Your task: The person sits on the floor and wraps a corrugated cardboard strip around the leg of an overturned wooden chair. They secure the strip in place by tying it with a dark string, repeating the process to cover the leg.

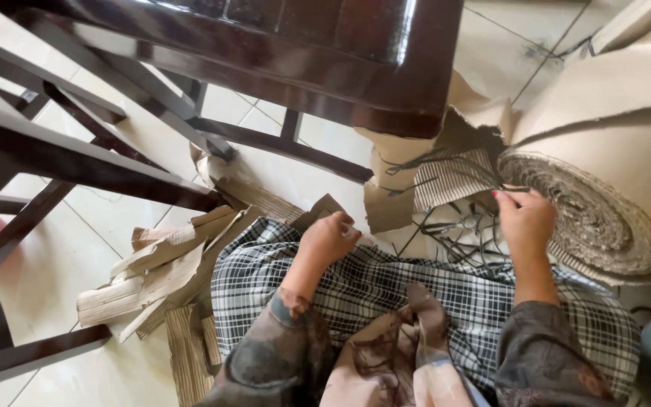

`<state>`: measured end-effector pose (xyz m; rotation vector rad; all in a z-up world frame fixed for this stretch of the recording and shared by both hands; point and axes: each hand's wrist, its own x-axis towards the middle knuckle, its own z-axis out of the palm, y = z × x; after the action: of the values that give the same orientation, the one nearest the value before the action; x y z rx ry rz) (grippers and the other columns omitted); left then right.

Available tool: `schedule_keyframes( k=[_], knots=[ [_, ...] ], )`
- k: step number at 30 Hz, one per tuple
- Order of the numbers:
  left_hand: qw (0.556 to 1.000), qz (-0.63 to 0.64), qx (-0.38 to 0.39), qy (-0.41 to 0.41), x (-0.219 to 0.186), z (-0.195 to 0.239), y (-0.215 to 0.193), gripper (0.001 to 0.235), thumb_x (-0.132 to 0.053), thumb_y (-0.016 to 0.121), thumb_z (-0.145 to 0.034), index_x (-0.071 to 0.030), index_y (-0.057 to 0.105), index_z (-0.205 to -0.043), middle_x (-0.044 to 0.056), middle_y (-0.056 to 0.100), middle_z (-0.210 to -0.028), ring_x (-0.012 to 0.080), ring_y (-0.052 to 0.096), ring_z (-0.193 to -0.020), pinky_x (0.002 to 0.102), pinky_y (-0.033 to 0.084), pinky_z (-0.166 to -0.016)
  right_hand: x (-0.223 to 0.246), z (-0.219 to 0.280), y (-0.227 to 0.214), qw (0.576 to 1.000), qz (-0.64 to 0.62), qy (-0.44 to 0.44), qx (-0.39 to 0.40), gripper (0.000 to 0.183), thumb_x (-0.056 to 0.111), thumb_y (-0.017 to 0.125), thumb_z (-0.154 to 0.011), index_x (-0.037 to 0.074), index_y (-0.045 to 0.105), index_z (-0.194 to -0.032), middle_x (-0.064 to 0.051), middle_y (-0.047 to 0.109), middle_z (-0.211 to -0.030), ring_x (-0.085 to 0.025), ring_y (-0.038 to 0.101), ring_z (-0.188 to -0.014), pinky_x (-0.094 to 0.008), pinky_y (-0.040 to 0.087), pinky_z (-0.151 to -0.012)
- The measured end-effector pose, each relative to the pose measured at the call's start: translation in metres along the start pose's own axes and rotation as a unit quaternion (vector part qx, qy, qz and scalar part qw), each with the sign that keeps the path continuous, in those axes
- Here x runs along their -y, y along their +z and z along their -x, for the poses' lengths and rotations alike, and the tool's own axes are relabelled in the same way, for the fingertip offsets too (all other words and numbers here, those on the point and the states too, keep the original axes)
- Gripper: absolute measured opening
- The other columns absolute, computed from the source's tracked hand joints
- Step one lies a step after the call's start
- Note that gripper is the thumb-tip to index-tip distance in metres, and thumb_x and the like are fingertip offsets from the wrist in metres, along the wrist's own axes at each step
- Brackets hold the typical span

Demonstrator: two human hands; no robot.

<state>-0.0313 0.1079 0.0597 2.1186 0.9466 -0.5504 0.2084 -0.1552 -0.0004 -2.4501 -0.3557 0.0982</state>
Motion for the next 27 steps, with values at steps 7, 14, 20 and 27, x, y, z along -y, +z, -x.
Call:
schedule_keyframes(
  k=[7,14,20,27],
  knots=[
    [0.989,0.106,-0.083,0.053,0.051,-0.061,0.028,0.048,-0.028,0.066,-0.089,-0.009,0.062,-0.133,0.016,0.074,-0.118,0.0366,0.069,-0.115,0.049,0.056,-0.096,-0.024,-0.028,0.098,0.963,-0.062,-0.262,-0.031,0.022,0.009,0.082,-0.088,0.025,0.084,-0.103,-0.005,0.077,-0.094,-0.03,0.074,-0.097,-0.041,0.059,-0.086],
    [0.983,0.08,-0.142,0.079,0.059,-0.104,0.055,0.063,-0.004,0.065,-0.091,-0.007,0.043,-0.149,0.028,0.053,-0.134,0.0505,0.064,-0.116,0.058,0.059,-0.093,-0.011,-0.032,0.136,0.949,-0.143,-0.274,0.062,0.02,0.006,0.076,-0.089,0.023,0.084,-0.096,-0.003,0.079,-0.098,-0.029,0.073,-0.099,-0.042,0.057,-0.087],
    [0.982,0.029,-0.18,0.053,0.037,-0.105,0.047,0.068,-0.005,0.066,-0.093,-0.011,0.035,-0.153,0.026,0.053,-0.129,0.0503,0.065,-0.113,0.057,0.061,-0.089,-0.043,-0.059,0.18,0.951,-0.151,-0.258,0.081,0.018,0.002,0.074,-0.087,0.017,0.083,-0.09,-0.009,0.077,-0.092,-0.035,0.073,-0.098,-0.046,0.057,-0.084],
    [0.968,-0.101,-0.21,0.096,0.053,-0.15,0.08,0.059,-0.018,0.077,-0.089,-0.017,0.047,-0.14,0.018,0.054,-0.116,0.0449,0.067,-0.104,0.054,0.062,-0.082,-0.079,-0.088,0.221,0.96,-0.122,-0.233,0.098,0.01,0.007,0.074,-0.081,0.014,0.079,-0.077,-0.014,0.072,-0.074,-0.039,0.073,-0.083,-0.051,0.055,-0.071]
  ],
)
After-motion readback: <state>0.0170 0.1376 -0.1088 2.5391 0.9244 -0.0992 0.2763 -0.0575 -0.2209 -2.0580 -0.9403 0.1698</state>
